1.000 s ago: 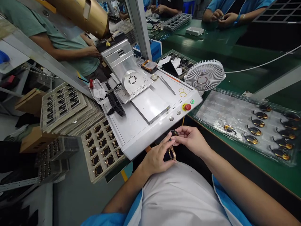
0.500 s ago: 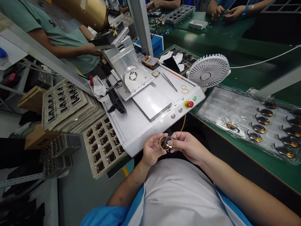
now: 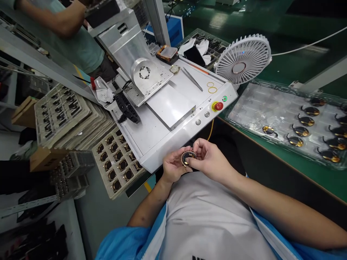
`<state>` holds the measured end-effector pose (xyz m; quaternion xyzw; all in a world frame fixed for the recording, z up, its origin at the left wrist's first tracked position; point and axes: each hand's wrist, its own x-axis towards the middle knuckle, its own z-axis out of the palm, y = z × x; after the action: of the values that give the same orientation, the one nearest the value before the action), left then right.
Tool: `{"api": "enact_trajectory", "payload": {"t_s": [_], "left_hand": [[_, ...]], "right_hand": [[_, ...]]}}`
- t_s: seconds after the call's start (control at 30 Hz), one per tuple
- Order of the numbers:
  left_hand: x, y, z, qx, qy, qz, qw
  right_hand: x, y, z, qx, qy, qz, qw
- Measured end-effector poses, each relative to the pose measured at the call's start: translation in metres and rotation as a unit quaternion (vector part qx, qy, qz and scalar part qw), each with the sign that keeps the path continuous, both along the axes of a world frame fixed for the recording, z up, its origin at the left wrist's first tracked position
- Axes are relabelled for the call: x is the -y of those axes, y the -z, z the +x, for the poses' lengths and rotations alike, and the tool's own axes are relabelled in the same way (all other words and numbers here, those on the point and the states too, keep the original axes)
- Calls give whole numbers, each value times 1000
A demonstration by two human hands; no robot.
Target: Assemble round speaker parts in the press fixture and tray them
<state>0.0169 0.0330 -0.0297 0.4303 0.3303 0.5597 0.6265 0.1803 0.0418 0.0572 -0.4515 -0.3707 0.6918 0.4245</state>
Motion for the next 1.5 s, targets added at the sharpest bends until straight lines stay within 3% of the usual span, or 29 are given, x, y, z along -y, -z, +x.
{"api": "enact_trajectory", "payload": {"t_s": [0.33, 0.5, 0.73, 0.93, 1.1, 1.27, 1.4, 1.5], "left_hand": [[3, 5, -5, 15, 13, 8, 1000], [3, 6, -3, 17, -21, 37, 999], [3, 1, 1, -40, -47, 102, 993], [5, -4, 2, -116, -48, 170, 977], [4, -9, 1, -126, -80, 143, 978], [-2, -20, 2, -87, -97, 98, 987], [-4, -30, 0, -47, -37, 66, 996], [-5, -32, -1, -75, -22, 63, 995]], "right_hand": [[0, 1, -4, -21, -3, -6, 1000], [-2, 7, -4, -92, -31, -38, 995], [-9, 15, 13, 24, -116, -111, 987], [-3, 23, 14, -42, -90, -137, 985], [-4, 23, 1, -69, -57, -101, 991], [-46, 15, 12, 12, -109, -67, 992], [-101, 5, 31, 63, 73, -27, 995], [-130, -2, 35, 92, 132, -13, 987]]}}
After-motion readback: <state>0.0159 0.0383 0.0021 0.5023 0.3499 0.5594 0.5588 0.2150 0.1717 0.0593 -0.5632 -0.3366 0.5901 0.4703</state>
